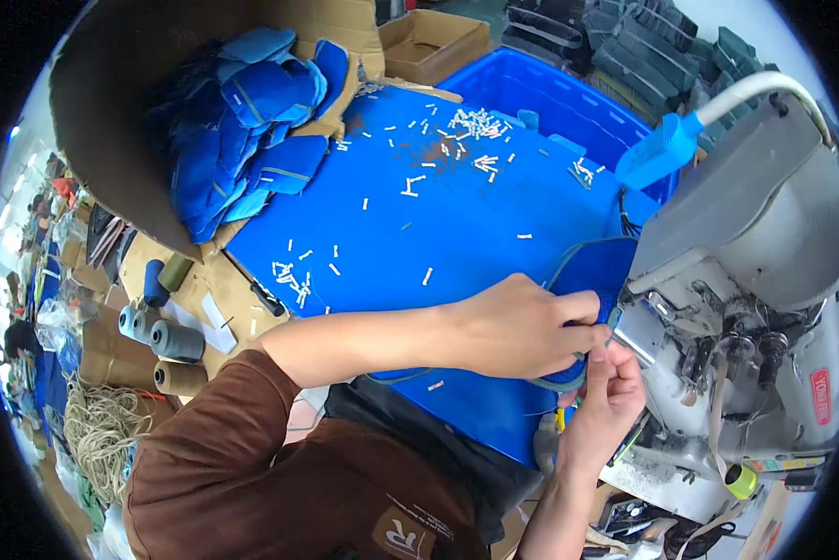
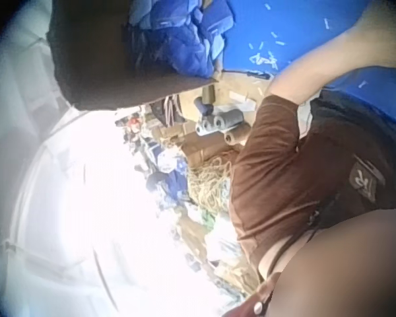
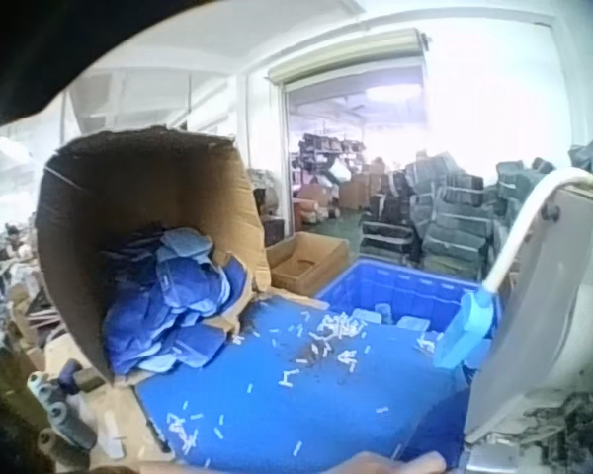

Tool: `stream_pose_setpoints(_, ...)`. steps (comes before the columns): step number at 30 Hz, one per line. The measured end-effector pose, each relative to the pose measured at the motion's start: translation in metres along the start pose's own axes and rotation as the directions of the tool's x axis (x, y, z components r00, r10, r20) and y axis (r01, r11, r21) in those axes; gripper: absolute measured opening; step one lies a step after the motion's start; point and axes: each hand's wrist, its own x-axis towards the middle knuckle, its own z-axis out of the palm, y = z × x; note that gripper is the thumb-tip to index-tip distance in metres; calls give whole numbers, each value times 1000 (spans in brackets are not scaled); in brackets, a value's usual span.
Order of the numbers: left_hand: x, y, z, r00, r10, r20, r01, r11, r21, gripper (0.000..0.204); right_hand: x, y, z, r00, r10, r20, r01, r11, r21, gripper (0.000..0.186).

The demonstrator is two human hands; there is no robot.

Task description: Assembling and sewing blue mesh and leather bag components using an industrial sewing machine.

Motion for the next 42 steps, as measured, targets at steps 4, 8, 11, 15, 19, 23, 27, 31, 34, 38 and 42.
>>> stream_pose_setpoints(4,0,1,-1,1000,-20,-16,19,999,-44,31,-1,-1,-6,997,43,59,-43,999,-8,22)
stream_pose_setpoints(8,0,1,1,998,-4,-62,2,999,-36,34,0,0,-6,998,59,26,-59,998,11,27)
stream_pose_setpoints(11,-1,3,2,998,-36,-58,35,999,-14,33,3,3,-6,999,26,22,-26,1000,-2,26)
stream_pose_setpoints(15,-2,2,10,989,-64,-131,60,998,-33,31,6,0,-7,1000,-3,25,4,1000,-20,24)
stream_pose_setpoints(19,-5,-4,12,988,-73,-140,70,997,-23,33,4,1,-8,998,0,62,4,998,-65,25)
stream_pose_setpoints(23,-4,-5,14,983,-93,-157,90,996,-27,47,-17,1,-26,992,58,113,-26,963,-268,28)
stream_pose_setpoints(27,-7,-3,18,988,-97,-120,93,995,-43,52,-43,11,-68,983,-106,148,182,633,-752,26)
stream_pose_setpoints(31,-9,2,24,988,-134,-73,134,991,-6,51,-67,32,-95,966,-33,255,257,199,-946,58)
stream_pose_setpoints(34,-8,2,38,978,-144,-154,149,988,25,52,-65,42,-100,969,107,221,180,300,-937,61)
stream_pose_setpoints(38,-9,3,40,974,-135,-179,148,987,60,45,-59,45,-97,953,71,293,256,324,-911,61)
stream_pose_setpoints(42,-7,8,27,989,-111,-101,117,992,56,32,-49,60,-107,986,76,151,79,586,-806,50)
